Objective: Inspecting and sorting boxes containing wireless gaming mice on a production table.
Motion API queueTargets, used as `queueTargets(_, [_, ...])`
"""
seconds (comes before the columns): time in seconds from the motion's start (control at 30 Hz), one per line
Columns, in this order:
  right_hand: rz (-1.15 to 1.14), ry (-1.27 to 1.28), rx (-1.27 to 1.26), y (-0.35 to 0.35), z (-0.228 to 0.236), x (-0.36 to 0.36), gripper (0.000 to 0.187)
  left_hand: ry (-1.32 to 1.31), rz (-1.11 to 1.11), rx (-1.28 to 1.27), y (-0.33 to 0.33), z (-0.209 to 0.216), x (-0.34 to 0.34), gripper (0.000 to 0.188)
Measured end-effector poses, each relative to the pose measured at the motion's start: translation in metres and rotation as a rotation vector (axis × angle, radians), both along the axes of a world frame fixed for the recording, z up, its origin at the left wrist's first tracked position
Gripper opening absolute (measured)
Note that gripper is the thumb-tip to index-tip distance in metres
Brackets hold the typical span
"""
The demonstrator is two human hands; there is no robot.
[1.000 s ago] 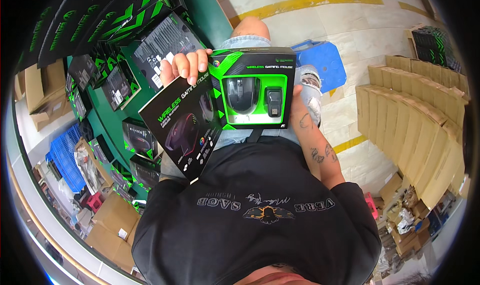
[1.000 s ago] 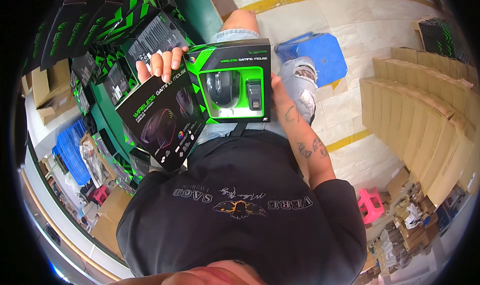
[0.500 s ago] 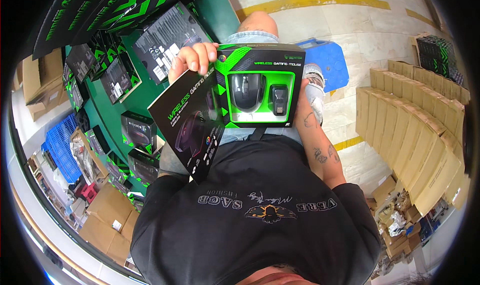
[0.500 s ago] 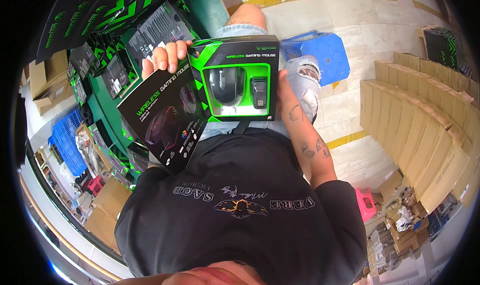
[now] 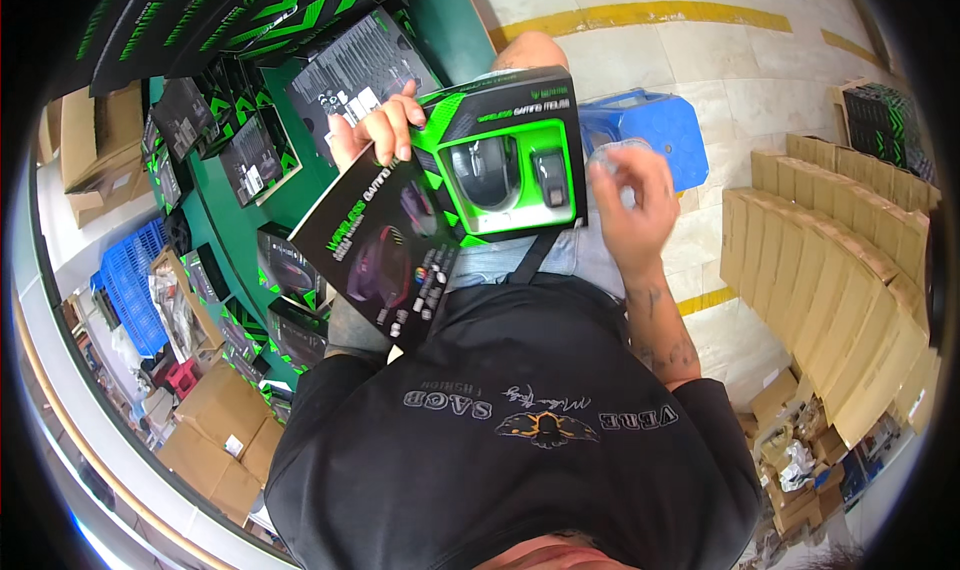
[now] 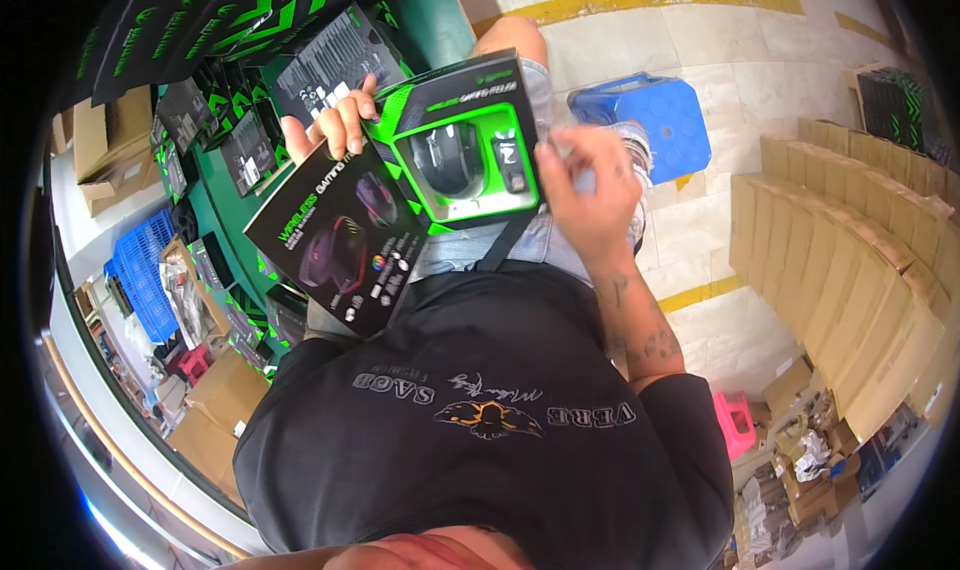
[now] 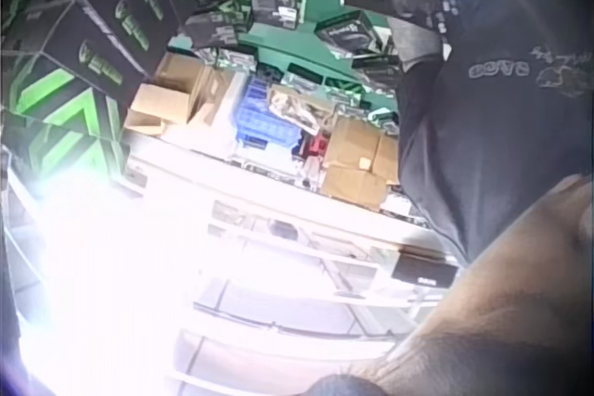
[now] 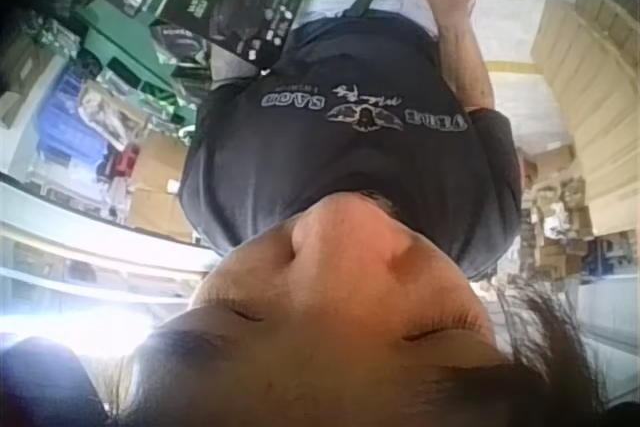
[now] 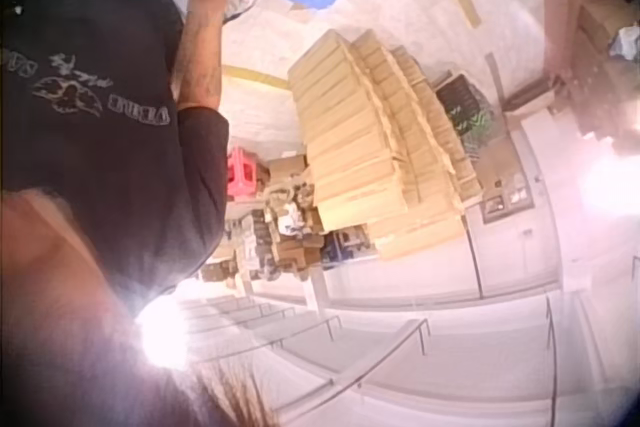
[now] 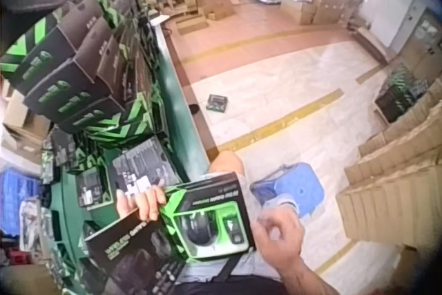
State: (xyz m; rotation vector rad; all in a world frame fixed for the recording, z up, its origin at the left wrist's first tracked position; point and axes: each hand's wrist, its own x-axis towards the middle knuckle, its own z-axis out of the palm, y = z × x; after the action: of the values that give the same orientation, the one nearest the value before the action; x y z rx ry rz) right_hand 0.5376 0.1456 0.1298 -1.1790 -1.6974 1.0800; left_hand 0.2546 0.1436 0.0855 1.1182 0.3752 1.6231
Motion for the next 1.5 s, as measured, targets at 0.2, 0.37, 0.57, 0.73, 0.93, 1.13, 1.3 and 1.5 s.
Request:
queueTargets(0.2, [0.596,-0.580,-0.104,-0.022,0.034,-0.023,0.029,0.171,0.170,-0.015,0.003,0.020,0.023,0.060])
queueTargets(0.37, [0.801,-0.736,-0.214,-0.020,0.012,-0.026,0.041,0.317,0.294,-0.008,0.000,0.051,0.055,0.057])
queueTargets(0.57, [0.753,-0.730,-0.310,-0.025,0.003,-0.033,0.042,0.346,0.272,-0.045,0.002,0.053,0.062,0.060])
queueTargets(0.73, [0.575,-0.374,-0.319,-0.013,0.025,-0.008,0.038,0.338,0.242,-0.055,0.005,0.051,0.058,0.060])
queueTargets(0.93, [0.358,0.352,-0.669,0.024,0.031,0.147,0.058,0.295,0.240,-0.041,0.010,0.042,0.051,0.059])
queueTargets(1.13, [-0.382,-0.457,-0.533,0.033,-0.014,0.140,0.070,0.400,0.361,-0.201,0.014,0.034,0.060,0.056])
queueTargets(1.3, [0.048,0.295,-0.878,0.023,-0.068,0.054,0.069,0.619,0.449,-0.333,0.023,0.032,0.065,0.035])
queueTargets(1.5, [0.098,0.740,-1.004,0.025,-0.068,0.008,0.064,1.151,0.733,-0.564,-0.019,-0.011,0.084,0.103])
